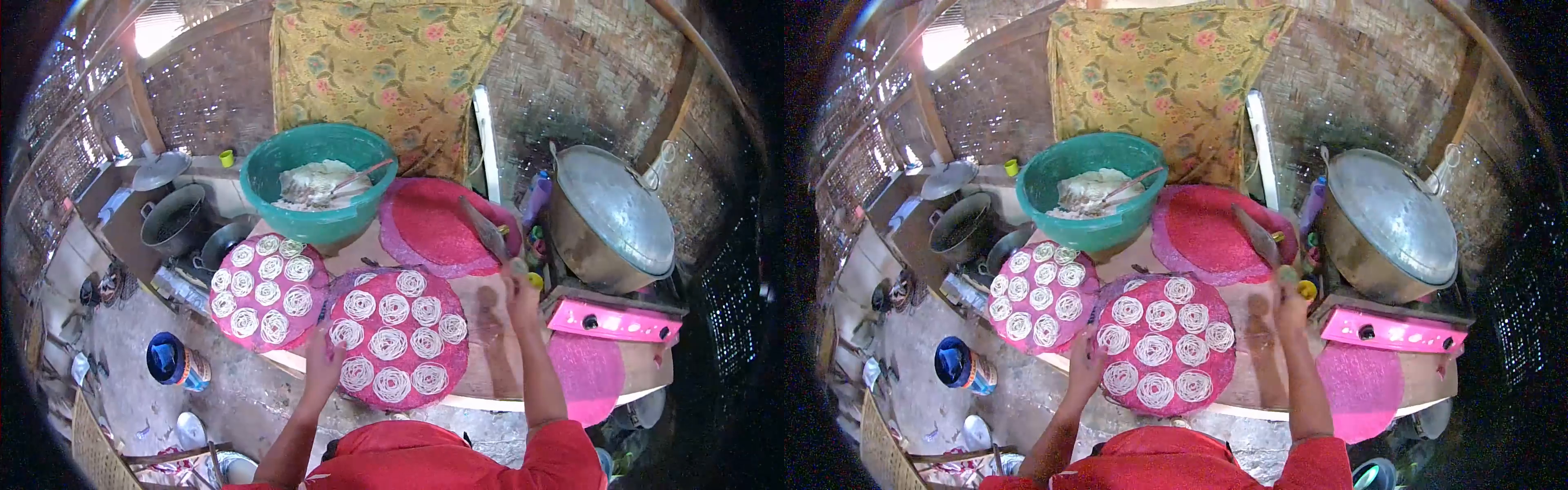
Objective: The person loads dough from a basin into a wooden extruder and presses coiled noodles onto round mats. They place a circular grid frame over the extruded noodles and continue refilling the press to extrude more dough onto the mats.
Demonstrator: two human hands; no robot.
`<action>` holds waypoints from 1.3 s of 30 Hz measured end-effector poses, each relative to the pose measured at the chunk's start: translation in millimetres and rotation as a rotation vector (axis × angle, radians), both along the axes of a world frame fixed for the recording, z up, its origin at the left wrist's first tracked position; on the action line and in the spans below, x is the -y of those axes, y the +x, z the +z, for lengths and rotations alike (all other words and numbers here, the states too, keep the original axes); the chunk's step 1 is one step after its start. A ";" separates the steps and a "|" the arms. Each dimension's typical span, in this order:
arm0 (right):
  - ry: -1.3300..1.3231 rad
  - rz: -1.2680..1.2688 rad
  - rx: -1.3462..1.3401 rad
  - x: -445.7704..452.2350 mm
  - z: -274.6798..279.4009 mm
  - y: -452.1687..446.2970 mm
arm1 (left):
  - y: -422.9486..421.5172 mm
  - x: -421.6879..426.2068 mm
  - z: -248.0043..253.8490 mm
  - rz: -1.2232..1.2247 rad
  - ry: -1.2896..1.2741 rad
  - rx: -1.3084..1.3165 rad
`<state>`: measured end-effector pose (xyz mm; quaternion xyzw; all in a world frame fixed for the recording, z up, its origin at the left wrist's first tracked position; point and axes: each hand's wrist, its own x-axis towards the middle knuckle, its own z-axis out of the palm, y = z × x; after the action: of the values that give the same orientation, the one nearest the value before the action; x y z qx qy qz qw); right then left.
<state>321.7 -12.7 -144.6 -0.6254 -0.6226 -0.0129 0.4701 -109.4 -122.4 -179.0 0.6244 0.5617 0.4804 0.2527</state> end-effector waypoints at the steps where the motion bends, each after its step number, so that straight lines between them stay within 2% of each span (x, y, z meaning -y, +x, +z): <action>1: -0.105 0.056 0.092 16.6 19.3 -32.5 | 5.1 -0.2 -0.1 -0.094 0.003 0.205; 2: -0.207 0.115 0.185 35.6 40.2 -70.1 | 13.9 3.7 12.7 -0.077 0.003 0.204; 3: -0.315 0.272 0.013 48.6 43.0 -102.8 | 23.6 11.1 26.7 -0.178 -0.261 0.648; 4: -0.493 0.389 0.065 63.5 37.0 -128.2 | 31.7 17.6 41.1 -0.279 -0.523 1.094; 5: -0.425 0.738 -0.048 82.9 52.3 -156.5 | 37.4 22.3 51.3 -0.261 -0.518 1.096; 6: -0.603 0.850 0.009 94.8 53.0 -176.3 | 42.0 25.7 60.4 -0.359 -0.630 1.246; 7: -0.537 1.073 0.044 97.2 44.3 -188.1 | 42.2 27.3 64.4 -0.464 -0.738 1.395; 10: -0.651 1.054 -0.094 107.5 86.2 -216.4 | 29.4 38.3 36.2 -0.424 -0.601 1.365; 11: -0.694 0.982 -0.167 106.9 106.5 -225.0 | 24.7 39.3 30.4 -0.511 -0.555 1.329; 12: -0.702 0.998 -0.162 100.2 91.4 -228.4 | 22.1 46.0 26.0 -0.495 -0.546 1.336; 14: -0.469 1.077 0.011 84.1 55.3 -239.5 | 18.9 62.4 35.1 -0.515 -0.521 1.241; 16: -0.560 1.135 -0.073 79.3 50.9 -248.3 | 13.2 67.6 20.8 -0.474 -0.514 1.245; 18: -0.565 1.132 -0.299 64.7 43.6 -256.6 | 3.4 71.7 3.5 -0.421 -0.492 1.360; 20: -0.560 0.946 -0.229 5.4 18.9 -262.3 | -5.0 75.6 -1.3 -0.309 -0.432 1.326; 22: -0.228 0.791 -0.261 -52.1 -2.3 -272.4 | -13.1 82.7 1.2 -0.204 -0.384 1.286; 24: -0.263 0.652 -0.118 -78.8 -5.6 -279.4 | -24.2 88.5 11.5 -0.149 -0.376 1.307; 25: -0.259 0.665 -0.121 -90.2 -18.7 -283.9 | -28.3 87.8 2.2 -0.038 -0.421 1.300; 27: -0.275 0.585 0.046 -109.8 -44.6 -295.1 | -32.5 92.5 15.4 0.029 -0.405 1.251; 31: -0.359 0.596 0.123 -99.9 -35.8 -304.2 | -36.7 100.7 28.4 0.098 -0.357 1.207; 33: -0.079 0.583 0.195 -82.5 -18.1 -308.0 | -40.8 99.3 21.0 0.034 -0.376 1.145; 35: -0.354 1.005 -0.065 -32.6 35.4 -317.6 | -40.8 93.4 21.0 -0.034 -0.395 1.084; 37: -0.394 1.405 -0.091 6.8 52.2 -325.5 | -33.2 81.7 32.4 -0.030 -0.421 1.054; 39: -0.369 1.428 -0.007 39.5 77.2 -326.4 | -25.5 66.3 42.3 -0.039 -0.445 1.062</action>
<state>-4.6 -52.2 -67.5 -0.1366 -0.8686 0.4035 0.2532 -134.9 -188.7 -136.7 0.2397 0.4338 0.5935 0.6341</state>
